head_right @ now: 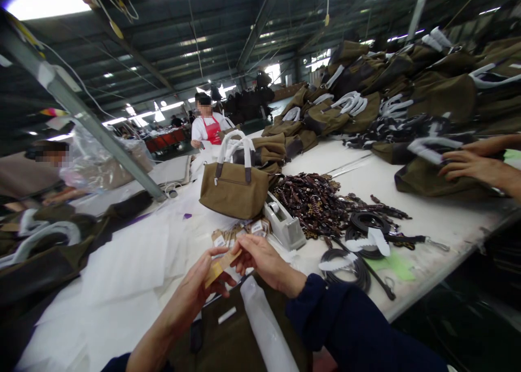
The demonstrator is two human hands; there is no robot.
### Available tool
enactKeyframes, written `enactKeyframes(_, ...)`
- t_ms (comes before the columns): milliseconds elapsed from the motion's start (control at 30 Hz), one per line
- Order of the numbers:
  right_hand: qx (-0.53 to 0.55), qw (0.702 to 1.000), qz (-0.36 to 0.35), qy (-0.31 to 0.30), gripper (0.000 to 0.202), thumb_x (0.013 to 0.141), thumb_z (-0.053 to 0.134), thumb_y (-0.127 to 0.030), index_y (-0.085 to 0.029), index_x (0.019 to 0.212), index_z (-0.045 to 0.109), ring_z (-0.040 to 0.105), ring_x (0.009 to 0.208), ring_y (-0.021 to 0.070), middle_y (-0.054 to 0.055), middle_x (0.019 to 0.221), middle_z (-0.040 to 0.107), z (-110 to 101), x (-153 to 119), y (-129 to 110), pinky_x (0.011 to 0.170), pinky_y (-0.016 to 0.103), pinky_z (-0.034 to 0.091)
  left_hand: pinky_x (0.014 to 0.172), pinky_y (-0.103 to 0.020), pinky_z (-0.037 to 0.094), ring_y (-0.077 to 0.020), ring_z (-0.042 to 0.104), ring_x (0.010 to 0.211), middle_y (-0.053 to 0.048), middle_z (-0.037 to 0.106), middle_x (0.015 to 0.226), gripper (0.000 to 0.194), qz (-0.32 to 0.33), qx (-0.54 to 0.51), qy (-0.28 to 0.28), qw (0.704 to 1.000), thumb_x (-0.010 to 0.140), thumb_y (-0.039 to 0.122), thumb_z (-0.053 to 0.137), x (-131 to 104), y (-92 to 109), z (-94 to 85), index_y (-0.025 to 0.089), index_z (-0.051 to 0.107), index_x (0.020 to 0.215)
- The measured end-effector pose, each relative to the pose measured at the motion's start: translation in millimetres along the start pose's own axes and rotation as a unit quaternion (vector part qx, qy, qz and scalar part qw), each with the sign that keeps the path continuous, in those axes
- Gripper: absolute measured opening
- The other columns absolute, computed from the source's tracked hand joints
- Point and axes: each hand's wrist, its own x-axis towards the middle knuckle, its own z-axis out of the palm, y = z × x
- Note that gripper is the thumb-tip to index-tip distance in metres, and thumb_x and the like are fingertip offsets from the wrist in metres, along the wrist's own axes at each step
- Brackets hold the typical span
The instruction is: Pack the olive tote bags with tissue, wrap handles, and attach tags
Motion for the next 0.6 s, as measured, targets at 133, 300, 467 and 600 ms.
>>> enactKeyframes(133, 0.005, 0.999, 0.011, -0.033, 0.039, 0.093, 0.061, -0.049, -0.012, 0.080, 0.061, 0.060, 0.051, 0.0096, 0.002, 0.068, 0.063, -2.3, -5.0, -1.0, 0.050, 0.019, 0.050, 0.081, -0.037, 0.054, -0.0254, 0.067, 0.097, -0.010, 0.070, 0.111, 0.048, -0.009, 0.045, 0.024, 0.999, 0.097, 0.050, 0.052, -3.0, -2.4, -0.8, 0.021, 0.052, 0.135)
enactKeyframes(300, -0.024, 0.998, 0.027, -0.058, 0.041, 0.093, 0.060, -0.051, -0.013, 0.076, 0.059, 0.059, 0.048, 0.0097, 0.001, 0.065, 0.061, -5.3, -10.3, -6.3, 0.049, 0.019, 0.049, 0.085, -0.037, 0.051, -0.0255, 0.065, 0.104, -0.006, 0.068, 0.121, 0.050, -0.032, 0.028, 0.004, 0.999, 0.098, 0.051, 0.047, -3.1, -2.2, -3.6, 0.030, 0.047, 0.143)
enactKeyframes(467, -0.156, 0.986, 0.029, -0.059, 0.048, 0.095, 0.053, -0.057, -0.012, 0.084, 0.066, 0.058, 0.053, 0.0089, 0.002, 0.067, 0.061, -11.3, -17.8, -11.2, 0.053, 0.019, 0.047, 0.078, -0.032, 0.045, -0.0210, 0.061, 0.085, -0.003, 0.066, 0.085, 0.036, 0.071, 0.328, 0.012, 0.942, 0.100, 0.045, 0.045, -2.3, 4.1, -6.5, 0.019, 0.068, 0.092)
enactKeyframes(600, -0.291, 0.954, -0.079, 0.006, 0.044, 0.097, 0.052, -0.053, -0.015, 0.103, 0.073, 0.053, 0.057, 0.0049, 0.005, 0.097, 0.061, -9.0, -26.3, -19.1, 0.051, 0.018, 0.041, 0.074, -0.032, 0.040, -0.0200, 0.057, 0.079, -0.002, 0.060, 0.080, 0.030, 0.147, 0.551, 0.064, 0.819, 0.102, 0.037, 0.043, -7.9, 8.3, -8.9, 0.020, 0.059, 0.083)
